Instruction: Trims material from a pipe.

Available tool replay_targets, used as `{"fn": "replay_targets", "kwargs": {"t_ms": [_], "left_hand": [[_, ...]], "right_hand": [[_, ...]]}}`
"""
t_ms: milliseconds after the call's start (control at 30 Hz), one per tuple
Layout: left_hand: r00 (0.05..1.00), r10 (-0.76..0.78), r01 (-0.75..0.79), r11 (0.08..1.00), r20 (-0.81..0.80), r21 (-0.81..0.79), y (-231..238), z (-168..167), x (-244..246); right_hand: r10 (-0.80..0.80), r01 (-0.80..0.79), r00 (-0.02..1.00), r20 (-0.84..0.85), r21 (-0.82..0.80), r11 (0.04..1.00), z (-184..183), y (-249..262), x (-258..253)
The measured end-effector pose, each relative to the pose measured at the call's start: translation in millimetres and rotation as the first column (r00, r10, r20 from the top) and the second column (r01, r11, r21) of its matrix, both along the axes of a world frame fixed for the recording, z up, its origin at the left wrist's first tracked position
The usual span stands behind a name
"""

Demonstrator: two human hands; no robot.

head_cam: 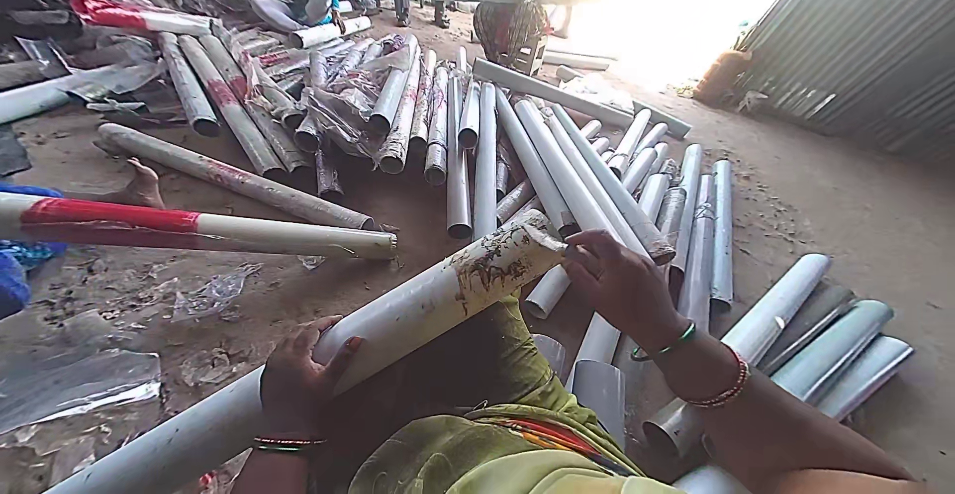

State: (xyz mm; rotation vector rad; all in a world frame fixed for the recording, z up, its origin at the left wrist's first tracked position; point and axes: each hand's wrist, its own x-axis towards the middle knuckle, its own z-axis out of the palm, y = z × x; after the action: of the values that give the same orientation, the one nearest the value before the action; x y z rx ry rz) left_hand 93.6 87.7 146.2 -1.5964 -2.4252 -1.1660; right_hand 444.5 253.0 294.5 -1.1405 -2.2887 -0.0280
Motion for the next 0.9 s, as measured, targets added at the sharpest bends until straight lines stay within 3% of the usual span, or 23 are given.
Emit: {"fn": "replay_targets", "kwargs": {"t_ms": [133,233,333,433,533,733,900], "left_hand": [[1.0,-0.001,0.001,1.0,-0.002,0.006,-1,1,1],[1.0,0.003,-0.003,1.0,-0.006,0.005,-4,2,1],[1.0,-0.001,0.001,1.0,-0.011,0.016,-2,0,2],[1.0,-0.004,0.004,1.0,-0.011,0.015,-3,0,1],[1.0,-0.002,0.002,1.0,-0.002,0.007,-1,1,1],[1.0,0.006,-0.006,1.0,-0.012,0.015,-4,1,3],[1.0,0.004,-0.003,0.999,-0.024,0.043,-2,-1,2]], "right_hand": [[0.111,-0.113,0.993,0.038,0.04,0.993,-16,-1,-8],[-0.022,0.018,0.998,0.054,0.064,0.998,-8,15,0],[-0.173,0.174,0.984,0.028,-0.039,0.984,10,25,11],[0.005,-0.005,1.0,-0.023,-0.003,1.0,4,8,3],[0.107,-0.108,0.992,0.063,0.015,0.994,-7,-1,-8],[-0.169,0.169,0.985,0.023,-0.033,0.985,17,21,4],[0.112,-0.112,0.994,0.021,-0.009,0.994,3,0,-8]]}}
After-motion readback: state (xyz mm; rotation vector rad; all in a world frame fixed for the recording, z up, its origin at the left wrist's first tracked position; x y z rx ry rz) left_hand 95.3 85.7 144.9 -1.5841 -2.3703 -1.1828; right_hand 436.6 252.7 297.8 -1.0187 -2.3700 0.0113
